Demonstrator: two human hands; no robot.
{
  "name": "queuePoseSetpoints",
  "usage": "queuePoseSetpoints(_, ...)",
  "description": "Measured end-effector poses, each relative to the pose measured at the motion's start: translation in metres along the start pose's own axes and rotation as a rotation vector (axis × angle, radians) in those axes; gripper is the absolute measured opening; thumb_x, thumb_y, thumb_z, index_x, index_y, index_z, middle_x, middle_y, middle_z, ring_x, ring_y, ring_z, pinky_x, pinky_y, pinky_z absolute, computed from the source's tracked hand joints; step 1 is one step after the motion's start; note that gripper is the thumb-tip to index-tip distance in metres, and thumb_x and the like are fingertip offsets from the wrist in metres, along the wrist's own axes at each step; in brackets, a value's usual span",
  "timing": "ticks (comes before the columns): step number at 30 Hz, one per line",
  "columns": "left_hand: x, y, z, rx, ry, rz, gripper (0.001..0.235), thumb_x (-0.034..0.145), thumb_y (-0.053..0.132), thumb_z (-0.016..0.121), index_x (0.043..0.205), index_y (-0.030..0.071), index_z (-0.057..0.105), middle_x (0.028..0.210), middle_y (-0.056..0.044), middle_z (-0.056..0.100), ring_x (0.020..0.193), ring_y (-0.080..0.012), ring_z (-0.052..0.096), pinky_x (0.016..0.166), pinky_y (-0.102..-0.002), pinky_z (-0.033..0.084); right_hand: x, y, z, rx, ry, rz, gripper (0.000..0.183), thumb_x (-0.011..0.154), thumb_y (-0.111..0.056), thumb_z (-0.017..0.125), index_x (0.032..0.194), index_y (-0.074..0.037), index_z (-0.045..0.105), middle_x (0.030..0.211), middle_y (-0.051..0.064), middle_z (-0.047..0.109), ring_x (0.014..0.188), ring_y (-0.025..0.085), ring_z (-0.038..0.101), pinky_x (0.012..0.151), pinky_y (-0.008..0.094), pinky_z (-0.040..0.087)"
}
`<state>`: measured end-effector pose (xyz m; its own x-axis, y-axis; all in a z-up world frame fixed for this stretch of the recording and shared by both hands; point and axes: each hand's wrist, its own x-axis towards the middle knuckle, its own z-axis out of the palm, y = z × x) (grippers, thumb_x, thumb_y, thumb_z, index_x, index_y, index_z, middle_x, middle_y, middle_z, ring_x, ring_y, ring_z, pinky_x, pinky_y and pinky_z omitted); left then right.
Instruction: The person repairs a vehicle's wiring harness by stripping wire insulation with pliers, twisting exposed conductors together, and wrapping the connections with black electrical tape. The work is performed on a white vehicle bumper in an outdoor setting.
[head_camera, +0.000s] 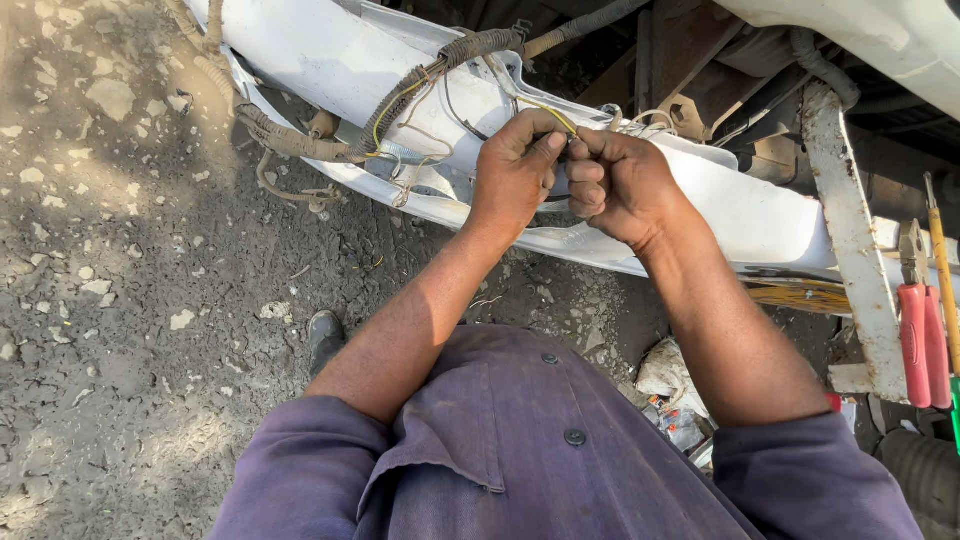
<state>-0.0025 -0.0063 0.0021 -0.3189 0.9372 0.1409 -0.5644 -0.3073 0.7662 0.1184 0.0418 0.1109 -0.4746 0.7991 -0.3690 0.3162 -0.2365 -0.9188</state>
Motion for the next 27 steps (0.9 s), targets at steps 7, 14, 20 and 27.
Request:
queuePoseSetpoints(7, -0.011, 0.032, 0.015, -0.007, 0.006, 0.034, 0.009, 0.110, 0.011, 0.059, 0.114, 0.003, 0.061, 0.093, -0.005, 0.063, 0.073, -0.0093, 0.058, 0.055, -0.025, 0.050, -0.099, 0.010, -0.044, -1.217, 0.454, -0.576, 0.049, 0.098, -0.036, 0.075, 0.129, -0.001, 0.062, 0.102, 0.013, 0.067, 0.083, 0.030, 0.068, 0.067, 0.041, 0.055)
queuePoseSetpoints(14, -0.016, 0.008, 0.007, 0.100, -0.033, 0.163, 0.035, 0.114, 0.021, 0.058, 0.143, 0.000, 0.056, 0.112, -0.008, 0.063, 0.091, -0.0094, 0.064, 0.069, -0.027, 0.061, -0.224, 0.060, -0.221, -1.691, 0.997, 0.048, 0.064, 0.095, -0.045, 0.087, 0.132, -0.002, 0.057, 0.131, 0.021, 0.057, 0.124, 0.038, 0.057, 0.101, 0.051, 0.050)
queuePoseSetpoints(20, -0.016, 0.012, 0.014, 0.160, 0.022, 0.165, 0.033, 0.114, 0.020, 0.056, 0.137, -0.003, 0.060, 0.116, -0.010, 0.063, 0.089, -0.0094, 0.062, 0.069, -0.026, 0.059, -0.238, 0.106, -0.289, -1.613, 0.992, 0.308, 0.091, 0.082, -0.060, 0.090, 0.130, 0.006, 0.050, 0.119, 0.027, 0.061, 0.117, 0.044, 0.060, 0.097, 0.056, 0.048)
queuePoseSetpoints(27, -0.012, -0.008, 0.008, 0.278, -0.003, 0.260, 0.028, 0.116, 0.018, 0.049, 0.128, -0.001, 0.064, 0.107, -0.005, 0.060, 0.079, -0.0074, 0.058, 0.064, -0.025, 0.057, -0.223, 0.077, -0.222, -1.126, 0.903, 0.111, 0.039, 0.105, -0.035, 0.076, 0.104, 0.002, 0.064, 0.109, 0.024, 0.063, 0.101, 0.039, 0.059, 0.092, 0.051, 0.046)
